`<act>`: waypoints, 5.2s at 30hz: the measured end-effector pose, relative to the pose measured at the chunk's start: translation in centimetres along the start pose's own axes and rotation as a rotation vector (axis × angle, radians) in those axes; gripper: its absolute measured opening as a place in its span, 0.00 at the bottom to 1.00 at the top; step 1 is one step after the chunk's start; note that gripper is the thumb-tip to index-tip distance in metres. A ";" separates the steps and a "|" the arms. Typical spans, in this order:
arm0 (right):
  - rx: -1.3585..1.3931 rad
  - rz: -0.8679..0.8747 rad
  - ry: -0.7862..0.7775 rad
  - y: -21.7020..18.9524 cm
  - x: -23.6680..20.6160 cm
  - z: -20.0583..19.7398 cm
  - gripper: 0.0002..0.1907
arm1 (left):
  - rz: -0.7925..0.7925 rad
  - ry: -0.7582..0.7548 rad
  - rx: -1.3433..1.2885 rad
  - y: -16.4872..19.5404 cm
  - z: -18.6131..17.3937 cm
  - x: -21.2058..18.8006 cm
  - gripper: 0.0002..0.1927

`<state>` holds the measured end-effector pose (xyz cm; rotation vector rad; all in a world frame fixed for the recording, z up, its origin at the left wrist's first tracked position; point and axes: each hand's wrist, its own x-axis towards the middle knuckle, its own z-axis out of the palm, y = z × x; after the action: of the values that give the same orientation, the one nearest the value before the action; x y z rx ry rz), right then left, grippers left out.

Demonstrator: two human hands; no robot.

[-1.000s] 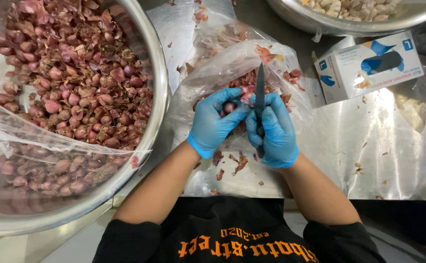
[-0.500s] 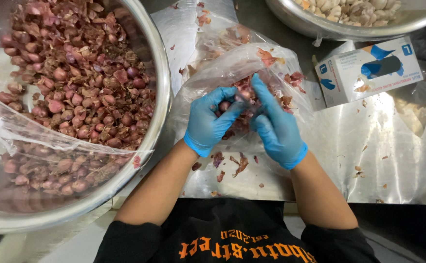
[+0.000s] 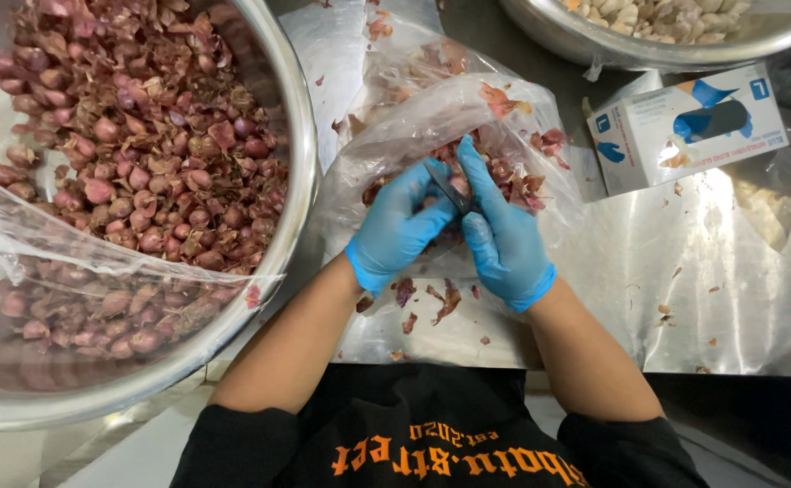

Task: The person peels shallots one at a time at a stainless steel prep table, using a small paring knife to trim and cut off the root end and pulling off the dry skins by hand. The peeled shallots are placed in a plastic-lined container and the skins accumulate on the table.

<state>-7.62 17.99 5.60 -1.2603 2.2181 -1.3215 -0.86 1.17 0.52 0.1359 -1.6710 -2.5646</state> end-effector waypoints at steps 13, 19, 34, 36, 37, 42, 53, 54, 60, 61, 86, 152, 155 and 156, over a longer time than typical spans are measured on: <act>-0.038 -0.216 0.068 1.4 -0.5 0.4 0.33 | 0.136 -0.076 0.297 1.1 0.8 -0.7 0.10; -0.093 -0.203 0.124 1.6 -0.5 0.8 0.33 | 0.258 -0.107 0.343 0.8 0.9 -0.9 0.10; 0.201 0.021 0.166 5.0 -1.8 1.9 0.31 | 0.366 -0.107 0.772 0.7 0.6 -0.9 0.14; 0.492 0.175 0.156 4.8 -1.9 1.9 0.36 | 0.295 -0.069 0.690 1.1 0.8 -1.1 0.13; 0.513 0.137 0.133 4.6 -1.6 1.7 0.37 | 0.265 -0.050 0.653 1.3 0.7 -1.0 0.12; 0.188 -0.256 -0.086 3.3 0.0 -1.5 0.37 | 0.384 -0.076 0.698 2.1 0.2 -0.8 0.09; -0.124 -0.203 -0.214 3.0 0.3 -2.4 0.32 | 0.296 -0.111 0.708 2.9 -0.8 -0.6 0.16; -0.132 -0.202 -0.212 3.0 0.4 -2.4 0.31 | 0.296 -0.121 0.689 2.8 -0.9 -0.7 0.16; -0.188 -0.393 -0.100 2.6 0.6 -2.1 0.26 | 0.343 -0.122 0.678 2.5 -1.0 -0.7 0.12; -0.235 -0.325 -0.095 2.5 0.5 -1.9 0.26 | 0.366 -0.115 0.685 2.4 -1.0 -0.7 0.10; 0.649 0.184 -0.046 0.4 -0.1 0.2 0.38 | 0.335 0.231 0.621 1.7 0.2 -0.5 0.13; 0.433 0.188 -0.103 1.2 -1.0 0.0 0.40 | 0.193 -0.172 0.220 -0.5 -1.7 -0.4 0.13; 0.431 0.045 -0.071 0.7 -0.4 0.6 0.39 | 0.173 -0.116 0.098 -0.4 -1.2 -0.1 0.12; 0.429 -0.028 -0.053 0.6 -0.4 0.8 0.39 | 0.163 -0.132 0.017 -0.3 -1.1 -0.1 0.11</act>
<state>-7.22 17.90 4.60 -1.1472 1.7568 -1.6401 -0.60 0.31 -0.19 -0.1658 -1.6699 -2.4872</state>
